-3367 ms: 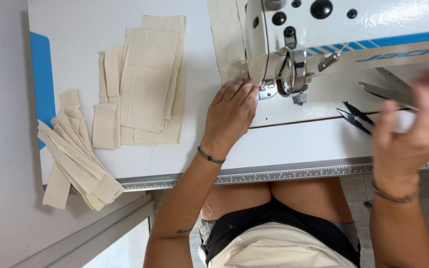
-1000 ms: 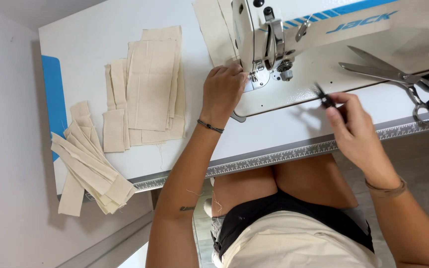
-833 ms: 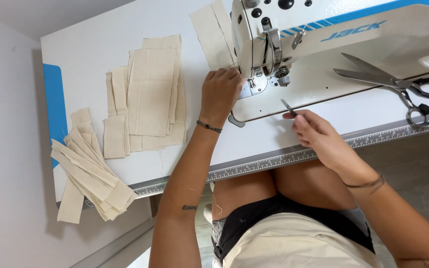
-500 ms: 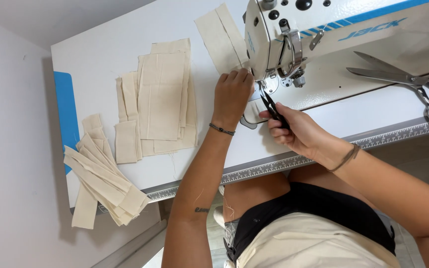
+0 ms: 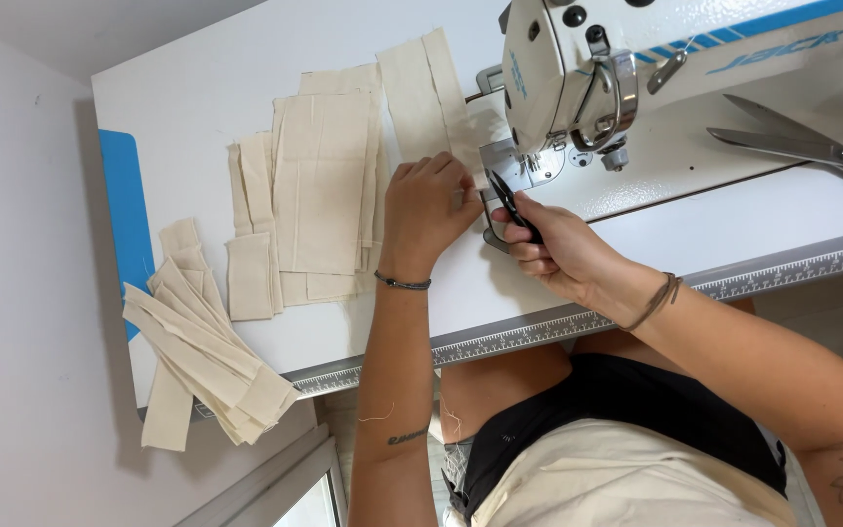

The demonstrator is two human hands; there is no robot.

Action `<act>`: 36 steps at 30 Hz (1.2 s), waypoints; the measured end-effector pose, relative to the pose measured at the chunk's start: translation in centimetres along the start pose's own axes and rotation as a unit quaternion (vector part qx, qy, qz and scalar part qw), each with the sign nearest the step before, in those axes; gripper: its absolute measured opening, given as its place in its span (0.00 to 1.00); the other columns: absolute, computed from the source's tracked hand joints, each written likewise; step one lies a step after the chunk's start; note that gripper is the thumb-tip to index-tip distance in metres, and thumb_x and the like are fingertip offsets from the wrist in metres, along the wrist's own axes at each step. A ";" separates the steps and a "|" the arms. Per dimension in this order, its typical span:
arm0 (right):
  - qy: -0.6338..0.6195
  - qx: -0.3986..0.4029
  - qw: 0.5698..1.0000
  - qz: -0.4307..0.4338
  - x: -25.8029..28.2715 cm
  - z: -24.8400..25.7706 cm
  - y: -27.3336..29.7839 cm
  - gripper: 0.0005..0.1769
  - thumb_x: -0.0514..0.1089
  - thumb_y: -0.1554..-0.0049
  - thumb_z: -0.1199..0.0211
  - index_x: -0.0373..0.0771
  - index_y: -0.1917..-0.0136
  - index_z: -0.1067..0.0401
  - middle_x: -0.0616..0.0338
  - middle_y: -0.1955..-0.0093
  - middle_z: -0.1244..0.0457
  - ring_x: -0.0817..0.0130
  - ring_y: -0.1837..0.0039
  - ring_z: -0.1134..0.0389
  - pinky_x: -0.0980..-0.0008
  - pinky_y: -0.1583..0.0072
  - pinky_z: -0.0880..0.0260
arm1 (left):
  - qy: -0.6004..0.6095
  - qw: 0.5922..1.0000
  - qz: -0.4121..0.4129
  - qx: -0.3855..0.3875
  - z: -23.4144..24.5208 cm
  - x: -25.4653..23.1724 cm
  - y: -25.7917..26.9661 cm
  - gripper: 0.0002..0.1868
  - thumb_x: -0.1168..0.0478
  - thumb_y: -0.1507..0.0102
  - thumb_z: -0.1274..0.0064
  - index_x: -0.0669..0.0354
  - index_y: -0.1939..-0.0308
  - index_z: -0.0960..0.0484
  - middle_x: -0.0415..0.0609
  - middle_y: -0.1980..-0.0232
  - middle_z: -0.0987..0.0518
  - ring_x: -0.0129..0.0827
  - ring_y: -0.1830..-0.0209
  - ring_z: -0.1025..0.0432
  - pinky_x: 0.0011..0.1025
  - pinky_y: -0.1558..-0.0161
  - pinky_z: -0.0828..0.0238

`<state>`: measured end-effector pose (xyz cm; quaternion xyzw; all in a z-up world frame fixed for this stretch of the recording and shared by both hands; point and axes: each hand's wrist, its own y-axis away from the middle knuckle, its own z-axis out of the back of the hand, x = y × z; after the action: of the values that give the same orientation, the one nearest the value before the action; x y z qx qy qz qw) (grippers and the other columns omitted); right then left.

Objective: Trimming and preparing fabric strips at a sewing station

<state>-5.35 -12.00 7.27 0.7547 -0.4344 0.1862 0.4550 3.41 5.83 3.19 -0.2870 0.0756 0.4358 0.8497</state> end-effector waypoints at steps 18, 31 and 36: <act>0.370 -0.063 0.913 0.157 0.1 3.2 4.0 0.19 0.48 0.28 0.58 0.32 0.41 0.33 0.60 0.67 0.44 0.72 0.70 0.47 0.72 0.68 0.50 | 0.083 0.993 0.048 -0.073 4.1 -2.1 0.7 0.04 0.66 0.41 0.50 0.52 0.64 0.23 0.44 0.62 0.18 0.40 0.58 0.20 0.41 0.48 0.26; 0.738 -0.166 0.424 0.498 -1.0 7.6 5.6 0.16 0.45 0.31 0.38 0.40 0.32 0.29 0.45 0.32 0.34 0.46 0.27 0.36 0.52 0.36 0.41 | 0.329 0.822 0.189 -0.425 5.2 -11.5 16.3 0.05 0.64 0.29 0.65 0.58 0.60 0.38 0.65 0.60 0.18 0.43 0.75 0.21 0.27 0.75 0.25; 0.772 -0.177 0.377 0.480 -2.3 4.5 1.7 0.19 0.54 0.31 0.39 0.48 0.29 0.27 0.56 0.53 0.42 0.56 0.50 0.41 0.61 0.51 0.43 | 0.249 0.812 0.357 -0.388 5.8 -8.5 17.4 0.04 0.66 0.27 0.64 0.59 0.52 0.33 0.52 0.57 0.21 0.28 0.65 0.31 0.24 0.63 0.37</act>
<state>-8.54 -15.08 4.29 -0.1482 -0.2079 0.7944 0.5511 -16.10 11.04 3.80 -0.6446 0.2068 0.6153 0.4039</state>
